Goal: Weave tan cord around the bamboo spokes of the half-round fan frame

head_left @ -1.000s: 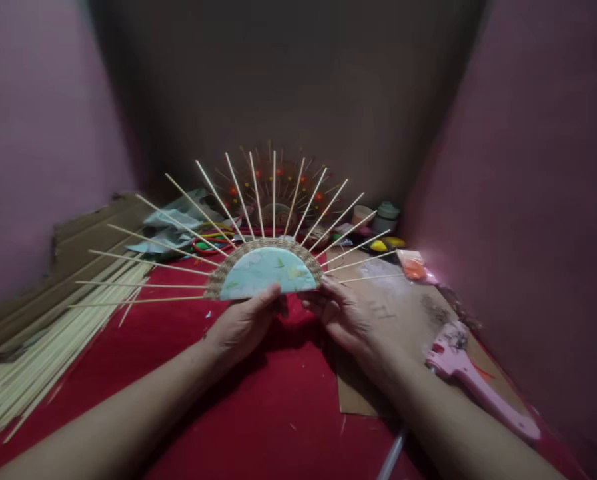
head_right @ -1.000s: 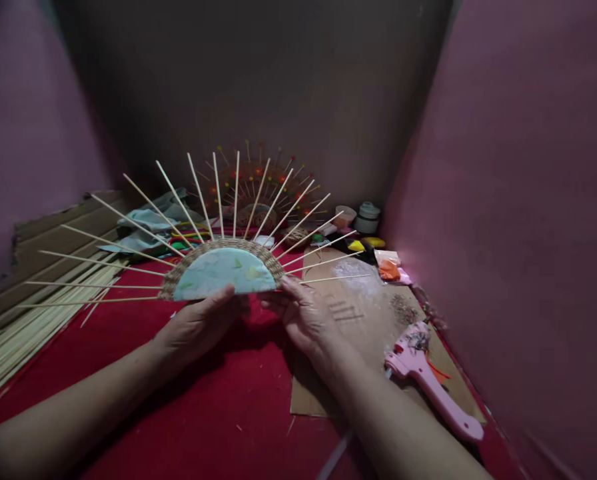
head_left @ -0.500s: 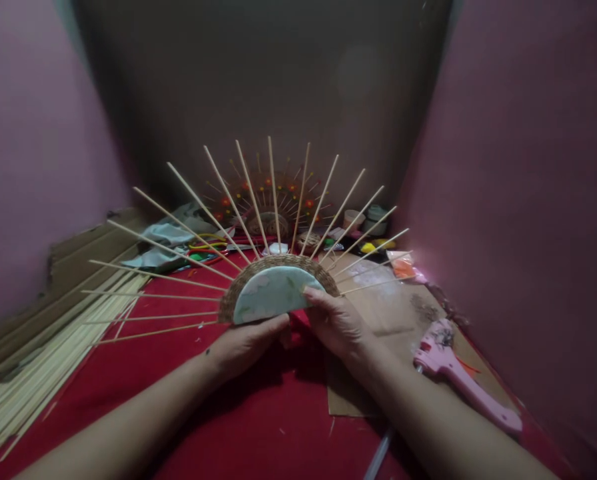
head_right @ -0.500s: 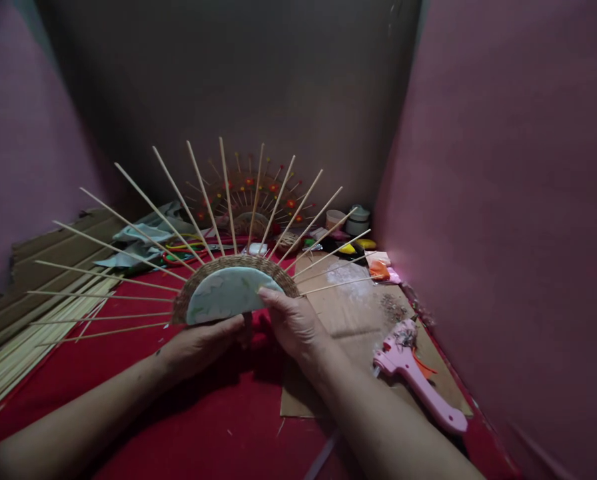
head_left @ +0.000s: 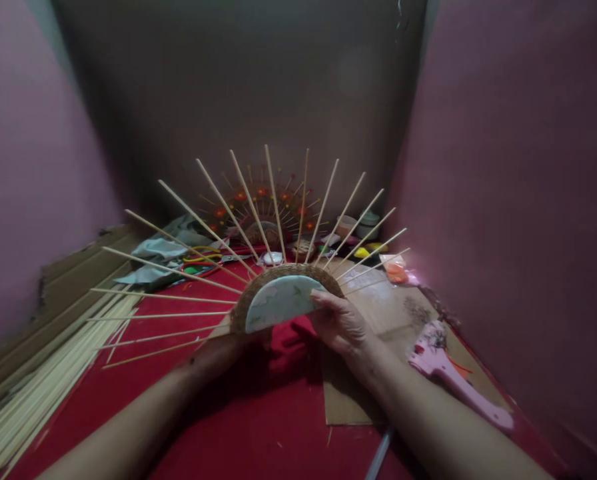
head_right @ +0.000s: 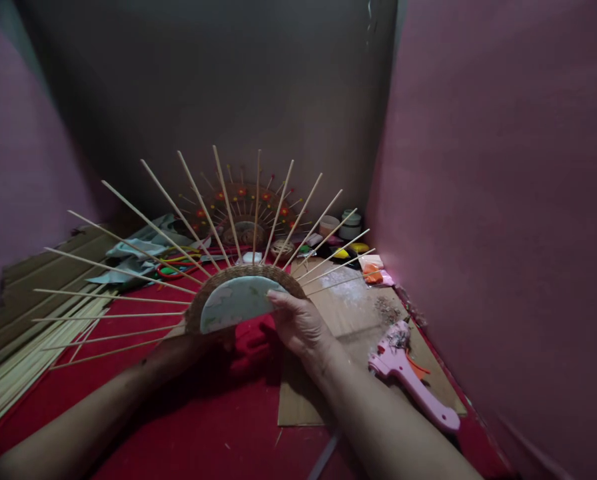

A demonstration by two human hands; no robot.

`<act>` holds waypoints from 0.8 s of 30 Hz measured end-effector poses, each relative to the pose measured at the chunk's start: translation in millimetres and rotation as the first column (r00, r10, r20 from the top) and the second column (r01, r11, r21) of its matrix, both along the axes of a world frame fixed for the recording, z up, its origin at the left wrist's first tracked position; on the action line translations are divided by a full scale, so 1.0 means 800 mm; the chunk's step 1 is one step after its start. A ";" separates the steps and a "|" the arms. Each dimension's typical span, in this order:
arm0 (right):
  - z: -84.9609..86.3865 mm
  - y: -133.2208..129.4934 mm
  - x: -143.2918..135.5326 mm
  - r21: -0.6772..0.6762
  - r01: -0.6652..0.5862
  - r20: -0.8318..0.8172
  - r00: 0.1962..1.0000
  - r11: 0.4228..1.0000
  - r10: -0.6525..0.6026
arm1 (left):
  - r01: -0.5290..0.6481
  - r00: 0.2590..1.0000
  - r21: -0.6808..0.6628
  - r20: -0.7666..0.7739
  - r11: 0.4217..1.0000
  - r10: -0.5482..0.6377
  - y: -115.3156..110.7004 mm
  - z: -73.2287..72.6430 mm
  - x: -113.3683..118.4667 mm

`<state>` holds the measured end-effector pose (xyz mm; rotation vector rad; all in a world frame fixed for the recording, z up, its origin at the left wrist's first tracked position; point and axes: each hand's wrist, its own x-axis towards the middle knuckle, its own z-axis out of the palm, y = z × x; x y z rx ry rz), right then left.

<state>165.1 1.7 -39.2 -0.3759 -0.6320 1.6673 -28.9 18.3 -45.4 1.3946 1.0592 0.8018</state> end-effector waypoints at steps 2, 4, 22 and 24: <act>0.002 0.000 0.003 -0.009 -0.001 -0.026 1.000 1.000 0.001 | 0.033 0.999 0.017 0.028 0.999 -0.034 0.004 0.006 0.000; 0.004 -0.001 0.007 -0.032 0.005 -0.051 0.999 0.999 -0.007 | 0.048 0.981 -0.033 0.189 0.998 -0.041 0.007 0.009 0.000; 0.002 -0.012 0.020 -0.220 -0.056 -0.009 0.998 0.974 0.056 | -0.061 0.965 -0.221 0.237 0.973 0.114 0.008 0.019 -0.013; 0.004 -0.014 0.020 -0.191 -0.086 0.019 0.996 0.978 0.091 | -0.052 0.966 -0.227 0.235 0.973 0.106 0.006 0.018 -0.011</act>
